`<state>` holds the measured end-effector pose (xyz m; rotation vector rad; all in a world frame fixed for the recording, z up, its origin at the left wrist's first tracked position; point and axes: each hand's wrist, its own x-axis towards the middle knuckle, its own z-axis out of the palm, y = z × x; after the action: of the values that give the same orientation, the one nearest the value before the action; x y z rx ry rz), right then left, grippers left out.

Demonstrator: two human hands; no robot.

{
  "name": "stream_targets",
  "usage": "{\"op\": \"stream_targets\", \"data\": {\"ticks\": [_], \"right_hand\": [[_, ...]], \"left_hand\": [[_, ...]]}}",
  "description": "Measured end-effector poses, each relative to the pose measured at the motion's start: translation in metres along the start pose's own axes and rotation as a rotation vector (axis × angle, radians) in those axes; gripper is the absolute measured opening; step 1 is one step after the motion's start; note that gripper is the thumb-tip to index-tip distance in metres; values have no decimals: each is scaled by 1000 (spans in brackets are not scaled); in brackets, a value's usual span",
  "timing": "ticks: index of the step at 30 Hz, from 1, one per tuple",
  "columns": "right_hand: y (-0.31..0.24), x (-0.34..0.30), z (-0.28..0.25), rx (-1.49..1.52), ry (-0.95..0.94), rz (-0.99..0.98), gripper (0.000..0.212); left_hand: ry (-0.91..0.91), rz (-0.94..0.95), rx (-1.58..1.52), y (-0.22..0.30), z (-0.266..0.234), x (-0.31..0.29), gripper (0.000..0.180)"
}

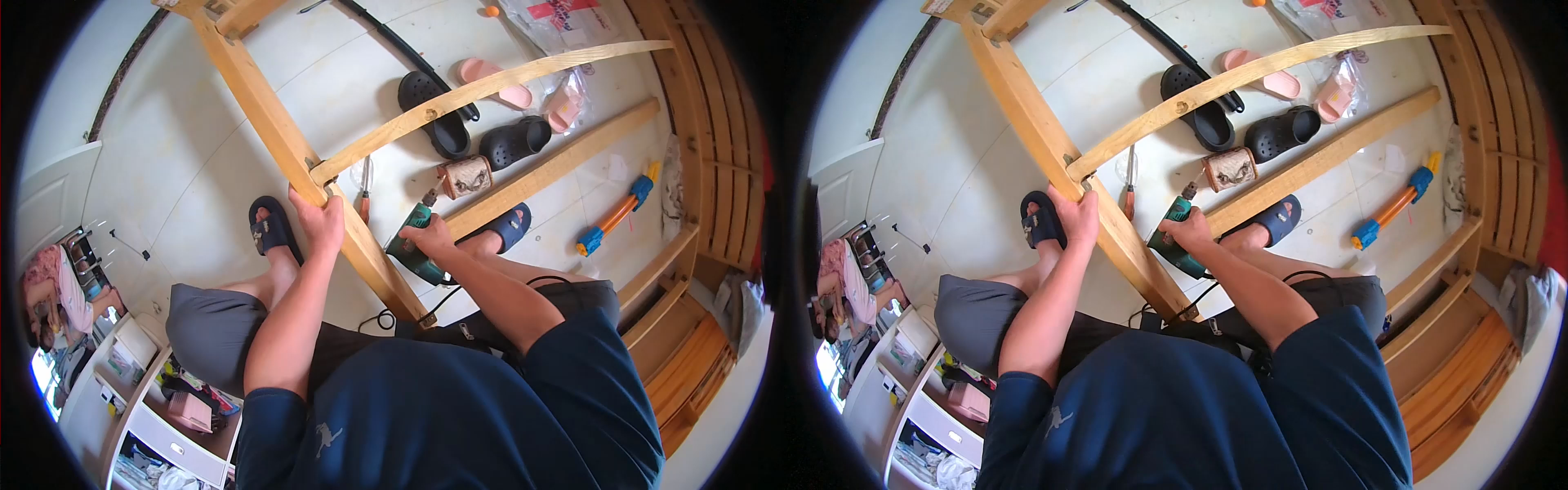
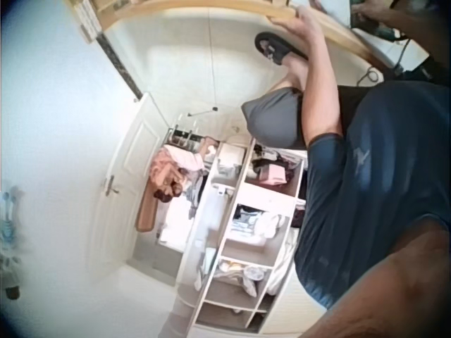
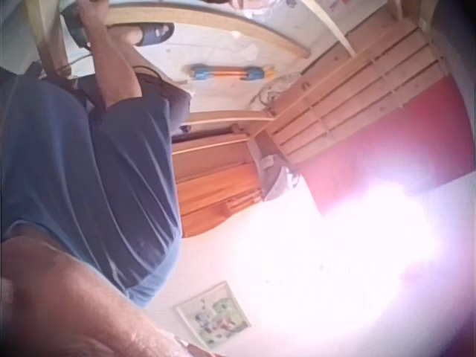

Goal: The user is using a drill and pliers to repair or modify a wooden bed frame, removing small metal pieces.

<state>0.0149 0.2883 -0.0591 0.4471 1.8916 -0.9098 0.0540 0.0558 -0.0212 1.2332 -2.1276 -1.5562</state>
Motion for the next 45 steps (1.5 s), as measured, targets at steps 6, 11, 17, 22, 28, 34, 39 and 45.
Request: {"op": "stream_targets", "data": {"ticks": [6, 11, 17, 22, 28, 34, 39, 45], "right_hand": [[-17, -42, -40, 278, -3, -222, 55], [-83, -112, -52, 494, -116, -357, 53], [-88, -131, -54, 599, -95, -526, 57], [-91, -140, -39, 586, -178, -582, 56], [-98, -156, -39, 698, -456, -541, 57], [-105, -166, -39, 631, -531, -597, 68], [-93, -169, -47, 528, -513, -646, 76], [-90, -190, -21, 315, -628, -689, 120]], "left_hand": [[-32, -7, -5, 15, 16, -2, 82], [-91, -14, 372, 14, -27, 11, 76], [-253, 369, 186, 98, -30, -57, 62], [-609, -100, -176, 143, -50, -73, 51], [-684, -162, -183, 164, -77, -69, 52], [-588, -30, -112, 161, -89, -72, 40], [-529, 133, 103, 176, -72, -80, 38], [-227, 180, 268, 175, -90, -83, 42]]}}
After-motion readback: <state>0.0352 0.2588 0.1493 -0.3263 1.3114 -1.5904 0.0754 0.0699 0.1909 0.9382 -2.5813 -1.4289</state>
